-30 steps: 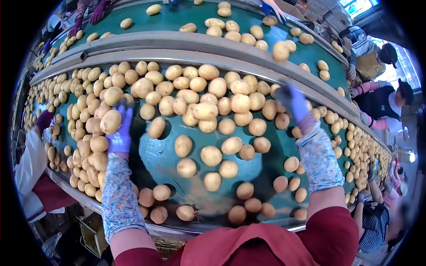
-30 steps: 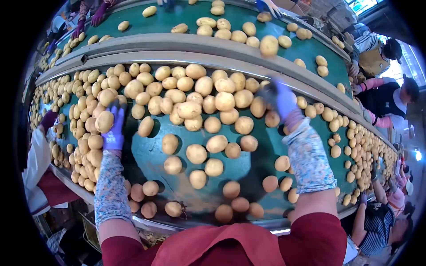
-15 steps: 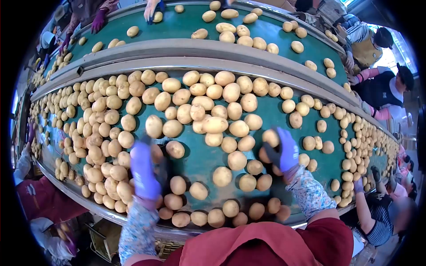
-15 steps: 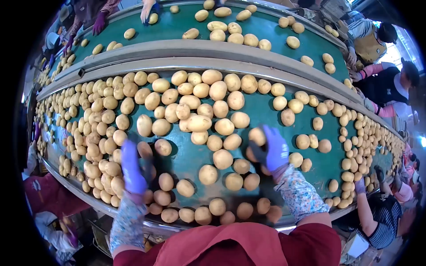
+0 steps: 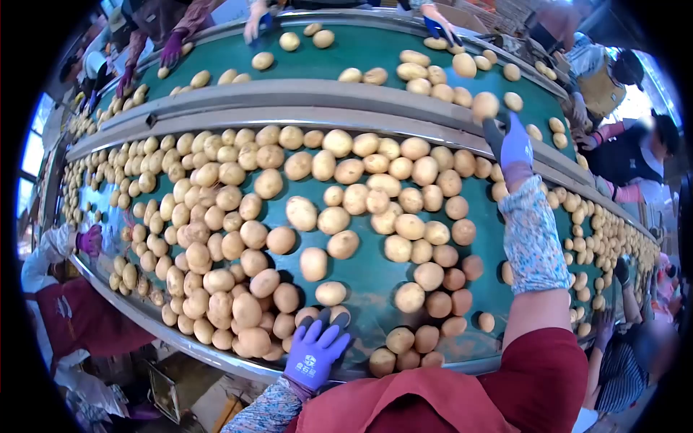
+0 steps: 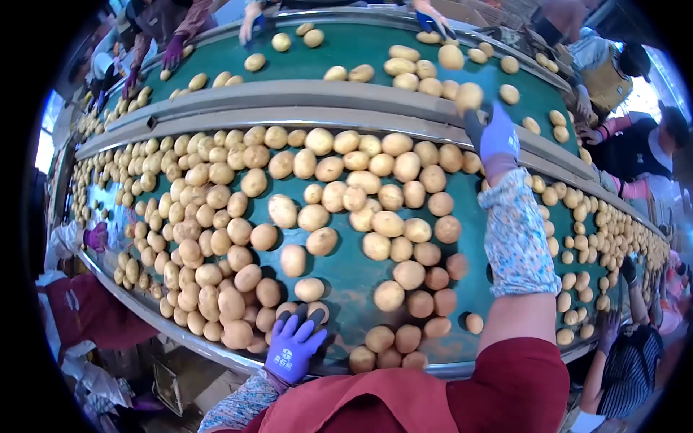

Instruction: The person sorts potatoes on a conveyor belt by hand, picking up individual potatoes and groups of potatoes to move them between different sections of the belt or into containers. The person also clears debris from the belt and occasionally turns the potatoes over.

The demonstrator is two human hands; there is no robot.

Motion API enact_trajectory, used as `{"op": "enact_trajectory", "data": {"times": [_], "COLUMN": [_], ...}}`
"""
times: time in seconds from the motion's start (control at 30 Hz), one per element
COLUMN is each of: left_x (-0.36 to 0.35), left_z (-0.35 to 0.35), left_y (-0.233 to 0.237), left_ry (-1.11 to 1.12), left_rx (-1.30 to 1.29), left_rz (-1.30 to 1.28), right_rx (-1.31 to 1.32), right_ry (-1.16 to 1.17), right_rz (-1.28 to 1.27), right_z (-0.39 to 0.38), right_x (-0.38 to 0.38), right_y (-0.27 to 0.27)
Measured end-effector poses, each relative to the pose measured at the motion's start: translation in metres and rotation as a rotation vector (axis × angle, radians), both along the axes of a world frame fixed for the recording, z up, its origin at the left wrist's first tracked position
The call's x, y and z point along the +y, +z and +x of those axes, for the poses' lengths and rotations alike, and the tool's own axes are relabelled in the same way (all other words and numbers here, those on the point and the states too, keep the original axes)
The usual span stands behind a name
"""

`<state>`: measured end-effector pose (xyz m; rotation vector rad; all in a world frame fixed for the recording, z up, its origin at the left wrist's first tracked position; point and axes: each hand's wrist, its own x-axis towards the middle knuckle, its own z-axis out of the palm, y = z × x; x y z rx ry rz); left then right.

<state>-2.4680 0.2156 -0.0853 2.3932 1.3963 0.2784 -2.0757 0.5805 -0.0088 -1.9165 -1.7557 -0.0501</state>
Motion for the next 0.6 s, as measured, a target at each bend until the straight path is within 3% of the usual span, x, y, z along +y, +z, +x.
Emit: {"op": "enact_trajectory", "data": {"times": [0.03, 0.1, 0.13, 0.17, 0.23, 0.27, 0.37, 0.43, 0.5, 0.53, 0.57, 0.6], "left_x": [0.001, 0.004, 0.011, 0.017, 0.029, 0.037, 0.061, 0.077, 0.085, 0.088, 0.09, 0.088], "left_z": [-0.009, -0.035, -0.051, -0.066, -0.079, -0.087, -0.109, -0.12, -0.135, -0.139, -0.144, -0.147], "left_y": [0.004, 0.005, 0.009, 0.002, 0.007, 0.011, 0.018, 0.021, 0.02, 0.017, 0.014, 0.015], "left_ry": [0.055, 0.093, 0.041, 0.034, 0.182, 0.154, 0.063, 0.049, 0.111, 0.107, 0.103, 0.149], "left_rx": [-0.007, 0.055, 0.129, 0.119, 0.039, 0.043, 0.044, 0.02, 0.088, 0.04, -0.007, -0.046], "left_rz": [-0.025, 0.0, -0.008, 0.011, 0.027, 0.045, 0.06, 0.146, 0.163, 0.139, 0.11, 0.099], "right_rx": [-0.022, -0.296, -0.262, -0.024, 0.216, 0.497, 0.632, 0.549, 0.641, 0.775, 0.521, 0.913], "right_ry": [-0.075, -0.033, -0.018, -0.042, 0.149, 0.148, 0.216, 0.32, 0.543, 0.538, 0.721, 0.554], "right_rz": [-0.356, -0.507, -0.345, -0.263, -0.262, -0.322, -0.388, -0.454, -0.681, -0.913, -0.815, -0.712], "right_z": [-0.001, 0.006, -0.004, -0.008, -0.007, -0.012, -0.047, -0.067, -0.083, -0.094, -0.086, -0.075], "right_x": [-0.007, -0.013, -0.019, -0.025, -0.028, -0.035, -0.082, -0.11, -0.126, -0.126, -0.116, -0.105], "right_y": [-0.005, -0.067, -0.084, -0.101, -0.113, -0.117, -0.096, -0.099, -0.084, -0.057, -0.056, -0.06]}}
